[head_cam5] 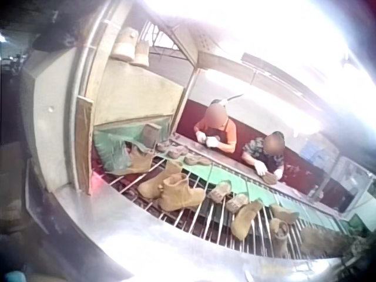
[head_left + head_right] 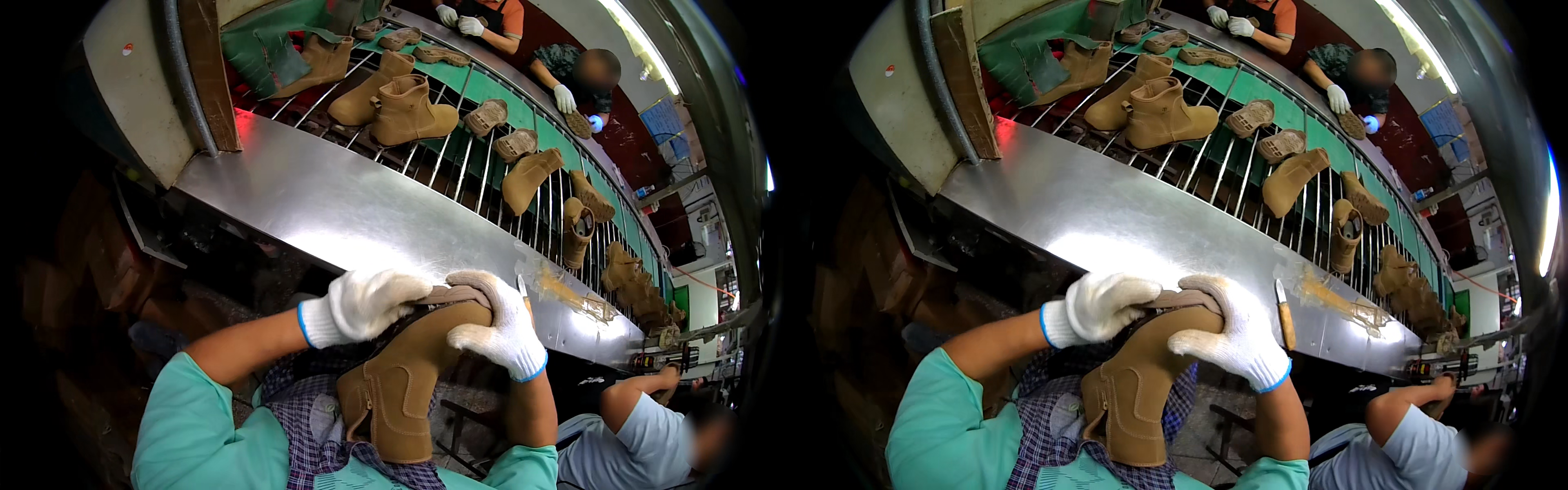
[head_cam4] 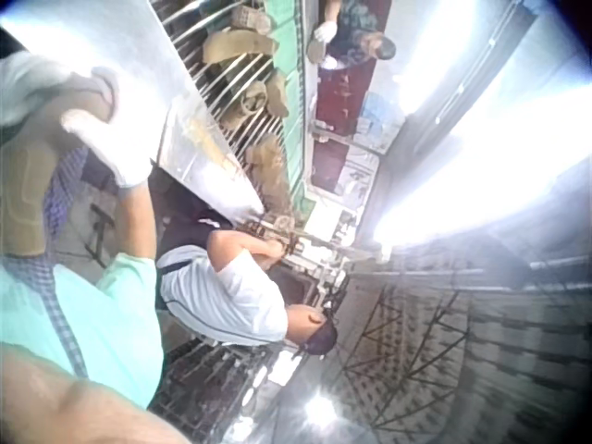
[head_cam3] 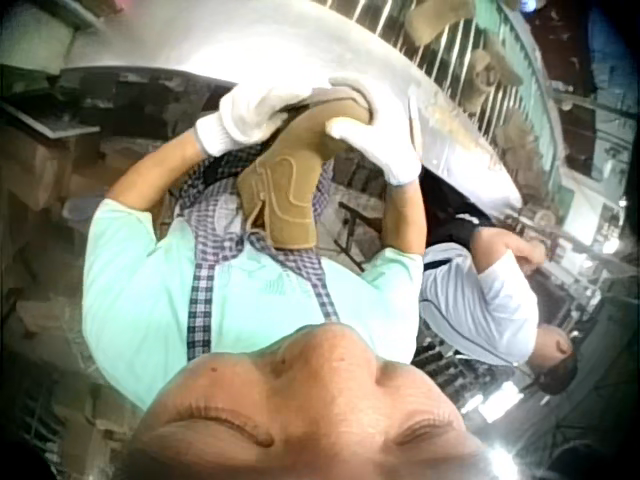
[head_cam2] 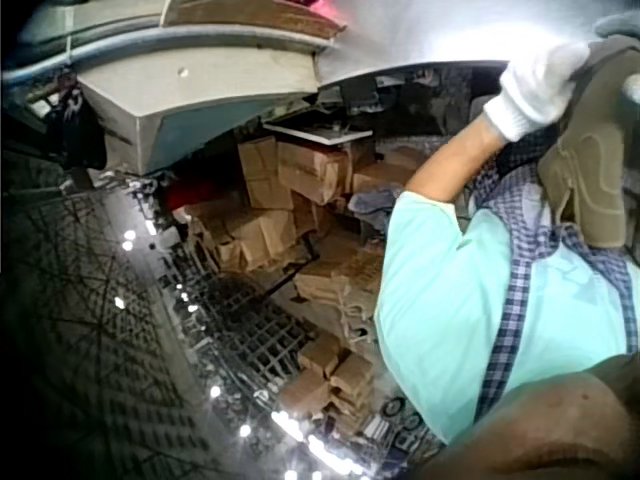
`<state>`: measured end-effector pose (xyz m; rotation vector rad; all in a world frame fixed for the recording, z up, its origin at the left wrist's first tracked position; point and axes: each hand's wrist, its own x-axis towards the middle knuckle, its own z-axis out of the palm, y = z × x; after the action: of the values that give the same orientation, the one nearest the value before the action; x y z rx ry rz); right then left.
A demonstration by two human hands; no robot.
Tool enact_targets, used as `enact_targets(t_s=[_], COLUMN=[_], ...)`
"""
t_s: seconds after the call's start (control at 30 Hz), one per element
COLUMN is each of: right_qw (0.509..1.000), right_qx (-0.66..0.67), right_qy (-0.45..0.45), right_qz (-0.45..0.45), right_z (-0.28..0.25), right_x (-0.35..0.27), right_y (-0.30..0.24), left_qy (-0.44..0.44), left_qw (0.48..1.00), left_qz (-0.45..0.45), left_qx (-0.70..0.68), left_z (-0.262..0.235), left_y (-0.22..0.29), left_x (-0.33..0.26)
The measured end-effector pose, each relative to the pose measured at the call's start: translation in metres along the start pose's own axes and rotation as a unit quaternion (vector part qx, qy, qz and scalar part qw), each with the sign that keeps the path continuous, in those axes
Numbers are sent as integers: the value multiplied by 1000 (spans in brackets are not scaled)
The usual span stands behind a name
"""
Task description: The person uses a knife to trim excess material from the soles and edges of suede boots, then uses a brush to clean and finish the surface before placing them back on the conveyor belt.
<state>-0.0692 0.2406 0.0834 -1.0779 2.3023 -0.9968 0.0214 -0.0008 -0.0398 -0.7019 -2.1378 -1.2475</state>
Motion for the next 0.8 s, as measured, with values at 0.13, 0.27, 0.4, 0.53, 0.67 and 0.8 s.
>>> enact_targets(t_s=[0.13,0.27,0.4,0.53,0.67,0.8], right_qw=[997,997,993,985,984,979], right_qx=[-73,-80,-108,-164,-138,-54], right_qy=[-14,8,39,44,91,169], right_qz=[15,0,-18,-38,-67,-96], right_z=[-8,-7,-1,4,10,27], right_x=[-7,-12,-15,-21,-27,-21], right_y=[-12,-13,-8,11,36,35], left_qy=[-13,-136,-171,-255,-250,-233], left_qw=[998,945,835,854,921,956], left_qz=[13,-164,-280,-283,-235,-163], left_qx=[-62,-249,-441,-355,-187,-66], left_z=[-3,-7,7,-12,-38,-24], left_y=[1,2,-18,-3,0,6], left_x=[40,68,74,49,2,-14])
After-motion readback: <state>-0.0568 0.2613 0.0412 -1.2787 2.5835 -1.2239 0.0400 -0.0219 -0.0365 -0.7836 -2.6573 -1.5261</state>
